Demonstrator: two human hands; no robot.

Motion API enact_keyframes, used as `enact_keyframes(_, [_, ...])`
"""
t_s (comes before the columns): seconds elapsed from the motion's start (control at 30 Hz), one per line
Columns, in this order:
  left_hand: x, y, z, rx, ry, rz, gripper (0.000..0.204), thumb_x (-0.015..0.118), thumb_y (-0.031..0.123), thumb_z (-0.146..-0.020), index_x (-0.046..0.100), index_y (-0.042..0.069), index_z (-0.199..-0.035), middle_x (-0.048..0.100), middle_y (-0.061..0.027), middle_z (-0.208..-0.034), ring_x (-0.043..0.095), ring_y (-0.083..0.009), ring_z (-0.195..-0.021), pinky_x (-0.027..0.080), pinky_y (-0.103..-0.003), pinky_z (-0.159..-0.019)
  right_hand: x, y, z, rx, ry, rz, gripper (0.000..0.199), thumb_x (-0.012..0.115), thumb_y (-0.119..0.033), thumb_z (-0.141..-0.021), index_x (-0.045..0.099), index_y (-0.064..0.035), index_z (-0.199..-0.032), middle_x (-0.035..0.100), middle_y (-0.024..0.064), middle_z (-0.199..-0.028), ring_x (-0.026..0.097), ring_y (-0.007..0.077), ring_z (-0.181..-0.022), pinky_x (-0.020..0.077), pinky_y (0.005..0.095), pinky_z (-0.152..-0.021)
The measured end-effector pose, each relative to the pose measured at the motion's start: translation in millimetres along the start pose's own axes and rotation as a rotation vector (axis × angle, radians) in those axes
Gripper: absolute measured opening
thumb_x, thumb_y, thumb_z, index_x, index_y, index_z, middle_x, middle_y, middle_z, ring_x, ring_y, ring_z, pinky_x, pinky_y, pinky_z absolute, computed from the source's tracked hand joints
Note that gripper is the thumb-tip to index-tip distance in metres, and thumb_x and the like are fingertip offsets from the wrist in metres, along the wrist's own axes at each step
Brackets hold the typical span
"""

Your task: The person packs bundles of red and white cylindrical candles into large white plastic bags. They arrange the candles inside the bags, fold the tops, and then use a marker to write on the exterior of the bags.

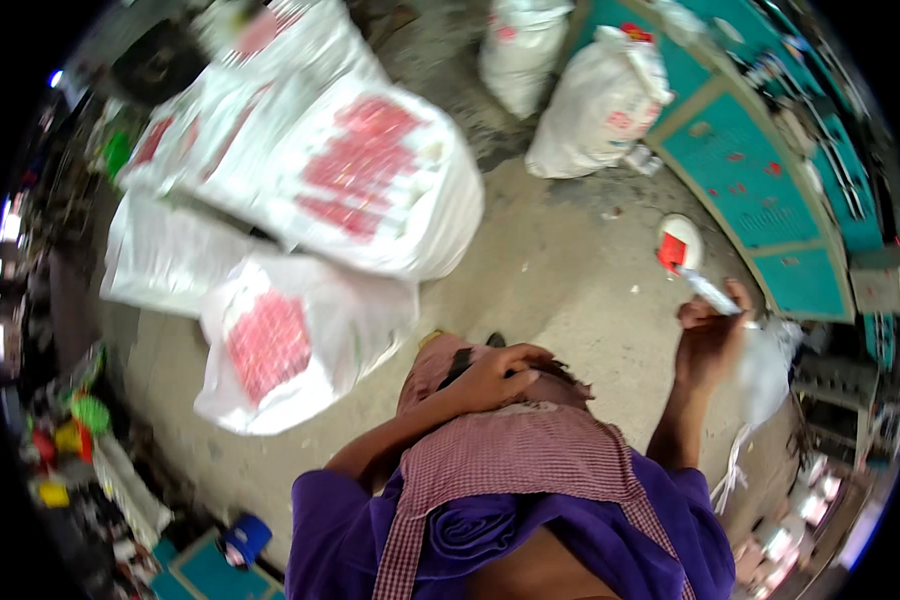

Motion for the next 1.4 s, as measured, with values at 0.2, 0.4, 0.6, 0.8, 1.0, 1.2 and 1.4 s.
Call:
enact_keyframes(0.2, [-1,12,-70,-0.100,-0.078,-0.138,0.034,0.050,0.011,-0.086,0.050,0.000,-0.118,0.051,-0.0002,-0.062,0.041,-0.0052,-0.056,0.035,-0.022,-0.054,-43,-5,-35,-0.123,0.082,0.091,0.024,0.057,-0.021,-0.087,0.049,-0.0017,-0.101,0.055,0.0110,-0.081,0.053,0.0204,-0.074,0.0424,0.0342,-0.071])
enact_keyframes(0.4, [-13,23,-164,-0.066,-0.195,-0.245,0.035,0.051,0.012,-0.086,0.050,0.002,-0.119,0.049,-0.0002,-0.059,0.043,-0.0063,-0.053,0.035,-0.023,-0.052,-54,-29,-130,-0.268,0.098,0.142,0.020,0.057,-0.016,-0.084,0.050,-0.0012,-0.096,0.050,0.0072,-0.078,0.048,0.0148,-0.060,0.0362,0.0438,-0.098])
enact_keyframes(0.6, [-60,55,-286,-0.071,-0.219,-0.272,0.031,0.053,0.013,-0.089,0.053,0.005,-0.118,0.049,-0.0001,-0.059,0.042,-0.0048,-0.055,0.033,-0.024,-0.051,-41,-33,-300,-0.390,0.054,0.201,0.028,0.058,-0.017,-0.083,0.053,0.0029,-0.102,0.056,0.0114,-0.082,0.053,0.0158,-0.065,0.0416,0.0245,-0.053])
enact_keyframes(0.8, [-146,101,-398,0.072,0.000,-0.232,0.031,0.053,0.013,-0.088,0.053,0.004,-0.117,0.054,-0.0015,-0.059,0.045,-0.0065,-0.055,0.037,-0.025,-0.054,-20,-37,-486,-0.433,-0.020,0.247,0.021,0.060,-0.013,-0.083,0.056,0.0029,-0.096,0.055,0.0071,-0.075,0.050,0.0124,-0.062,0.0391,0.0229,-0.054])
enact_keyframes(1.0, [-196,131,-477,-0.058,0.087,-0.229,0.032,0.055,0.012,-0.086,0.054,0.002,-0.117,0.058,-0.0021,-0.070,0.048,-0.0068,-0.062,0.040,-0.024,-0.059,-67,-30,-644,-0.392,0.022,0.321,0.017,0.065,-0.015,-0.081,0.058,-0.0011,-0.088,0.055,0.0016,-0.071,0.045,0.0054,-0.055,0.0323,0.0183,-0.048])
enact_keyframes(1.2, [-243,147,-549,-0.048,0.425,-0.113,0.032,0.053,0.011,-0.088,0.053,0.000,-0.118,0.054,-0.0008,-0.065,0.049,-0.0075,-0.058,0.041,-0.024,-0.057,-102,0,-837,-0.429,-0.077,0.361,0.020,0.064,-0.017,-0.081,0.058,-0.0018,-0.092,0.058,0.0021,-0.076,0.049,0.0075,-0.061,0.0449,0.0229,-0.063])
enact_keyframes(1.4, [-228,110,-617,-0.060,0.775,0.409,0.031,0.048,0.006,-0.089,0.050,-0.001,-0.118,0.048,0.0015,-0.061,0.039,-0.0039,-0.047,0.031,-0.018,-0.044,-109,74,-1014,-0.248,-0.297,0.305,0.019,0.063,-0.017,-0.081,0.058,-0.0008,-0.091,0.056,0.0036,-0.072,0.053,0.0108,-0.059,0.0450,0.0242,-0.059])
Point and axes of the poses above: each hand's wrist, its own z-axis away from the middle knuckle, its own x-axis out of the palm, y = z × x, the point moved 9 cm from there along -z, towards the middle knuckle
